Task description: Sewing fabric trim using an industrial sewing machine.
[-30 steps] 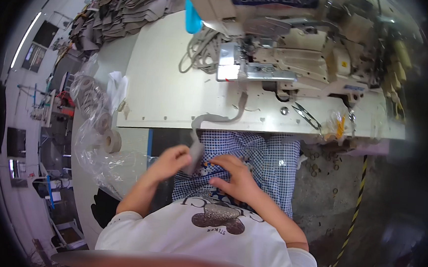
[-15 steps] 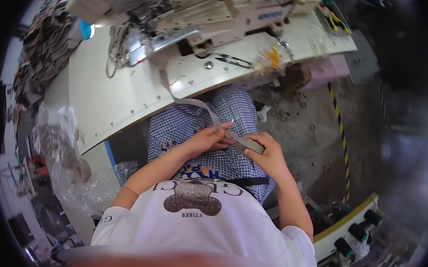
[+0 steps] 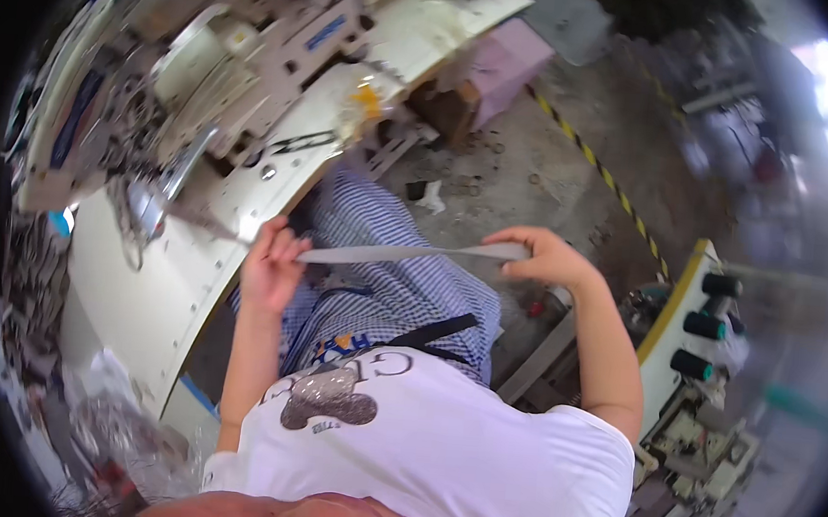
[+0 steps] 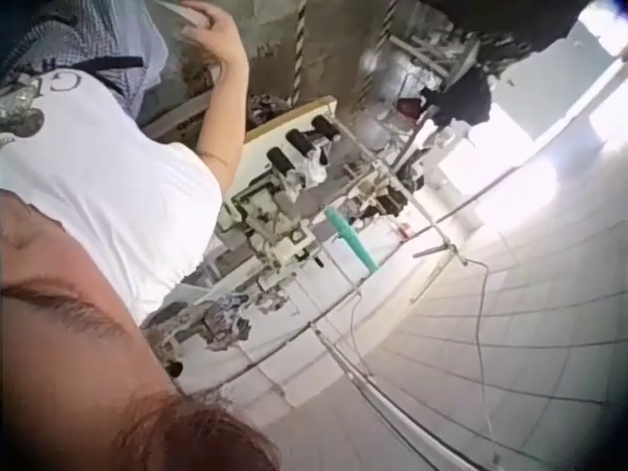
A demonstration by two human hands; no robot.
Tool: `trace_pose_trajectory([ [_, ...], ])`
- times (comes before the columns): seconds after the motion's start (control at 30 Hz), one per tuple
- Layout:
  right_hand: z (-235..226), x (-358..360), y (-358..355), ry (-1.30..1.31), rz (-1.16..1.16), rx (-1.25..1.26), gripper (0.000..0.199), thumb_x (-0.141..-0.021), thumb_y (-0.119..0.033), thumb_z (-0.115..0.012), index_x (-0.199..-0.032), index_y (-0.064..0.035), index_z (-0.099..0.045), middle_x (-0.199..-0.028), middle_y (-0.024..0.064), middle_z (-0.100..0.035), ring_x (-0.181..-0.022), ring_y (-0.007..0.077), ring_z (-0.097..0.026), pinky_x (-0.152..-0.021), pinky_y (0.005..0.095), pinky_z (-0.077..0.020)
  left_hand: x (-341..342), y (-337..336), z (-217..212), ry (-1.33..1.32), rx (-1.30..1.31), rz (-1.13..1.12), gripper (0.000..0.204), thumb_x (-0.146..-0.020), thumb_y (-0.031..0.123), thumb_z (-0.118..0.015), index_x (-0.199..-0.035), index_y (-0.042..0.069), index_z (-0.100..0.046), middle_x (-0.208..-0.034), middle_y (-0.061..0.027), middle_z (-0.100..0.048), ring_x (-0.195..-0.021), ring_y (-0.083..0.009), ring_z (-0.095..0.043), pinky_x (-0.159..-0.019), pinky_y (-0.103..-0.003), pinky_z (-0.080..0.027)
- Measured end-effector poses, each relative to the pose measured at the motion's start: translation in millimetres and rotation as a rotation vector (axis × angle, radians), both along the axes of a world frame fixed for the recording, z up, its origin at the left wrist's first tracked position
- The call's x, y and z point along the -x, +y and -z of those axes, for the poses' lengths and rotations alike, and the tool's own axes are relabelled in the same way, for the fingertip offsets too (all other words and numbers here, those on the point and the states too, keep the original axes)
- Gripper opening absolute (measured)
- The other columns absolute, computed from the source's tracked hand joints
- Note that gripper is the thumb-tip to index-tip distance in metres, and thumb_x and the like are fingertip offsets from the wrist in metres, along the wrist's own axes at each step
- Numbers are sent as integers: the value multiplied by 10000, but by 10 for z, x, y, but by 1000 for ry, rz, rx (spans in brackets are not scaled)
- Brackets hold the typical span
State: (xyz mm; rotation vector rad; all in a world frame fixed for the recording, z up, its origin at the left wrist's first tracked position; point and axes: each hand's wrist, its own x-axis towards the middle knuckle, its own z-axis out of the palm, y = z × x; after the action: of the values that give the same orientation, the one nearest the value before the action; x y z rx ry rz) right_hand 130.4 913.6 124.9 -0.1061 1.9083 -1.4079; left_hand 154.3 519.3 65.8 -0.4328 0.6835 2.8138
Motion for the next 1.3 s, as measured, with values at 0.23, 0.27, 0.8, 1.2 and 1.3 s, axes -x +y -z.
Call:
trace_pose_trajectory([
  [0.23,-671,32,1742,396,402,-544,435,-674,5,-596,-1107,-37,-588,-979,0,-599,-907,97,-539,-805,245,-433,-190,-328,264,8,-98,49,250,-977,217,-355,-1013,38,-525,-583,26,-321,-548,-94,-351,-845,-290,-425],
  [0.27,-849,-66,1998,482,481,-687,426,-678,6,-591,-1101,-38,-590,-964,2,-602,-905,94,-540,-796,245,-436,-202,-314,275,23,-112,70,247,-977,214,-354,-1014,37,-523,-588,24,-326,-552,-93,-357,-855,-296,-430],
  [0.8,-2137,-1365,3567,1108,1050,-2299,340,-736,-169,-643,-1069,-115,-604,-1141,108,-563,-1051,267,-526,-833,410,-433,-350,511,-17,155,-108,505,348,-938,237,-454,-1199,6,-444,-1225,-164,-516,-1144,-262,-507,-989,-384,-407],
  [1.2,-463,-35,922,1303,161,-1401,496,-707,6,-533,-1197,-68,-515,-1268,178,-447,-1182,365,-414,-994,451,-326,-355,-215,92,367,708,810,457,-887,140,-544,-1288,-26,-403,-1251,-173,-495,-1143,-232,-490,-961,-314,-400],
  [1.3,-131,303,-679,1054,-57,-659,346,-716,35,-520,-1054,-7,-583,-1068,188,-568,-1052,336,-531,-915,391,-412,-366,-866,-354,530,464,781,458,-873,214,-576,-1243,-30,-459,-1207,-178,-529,-1103,-254,-523,-933,-333,-431],
])
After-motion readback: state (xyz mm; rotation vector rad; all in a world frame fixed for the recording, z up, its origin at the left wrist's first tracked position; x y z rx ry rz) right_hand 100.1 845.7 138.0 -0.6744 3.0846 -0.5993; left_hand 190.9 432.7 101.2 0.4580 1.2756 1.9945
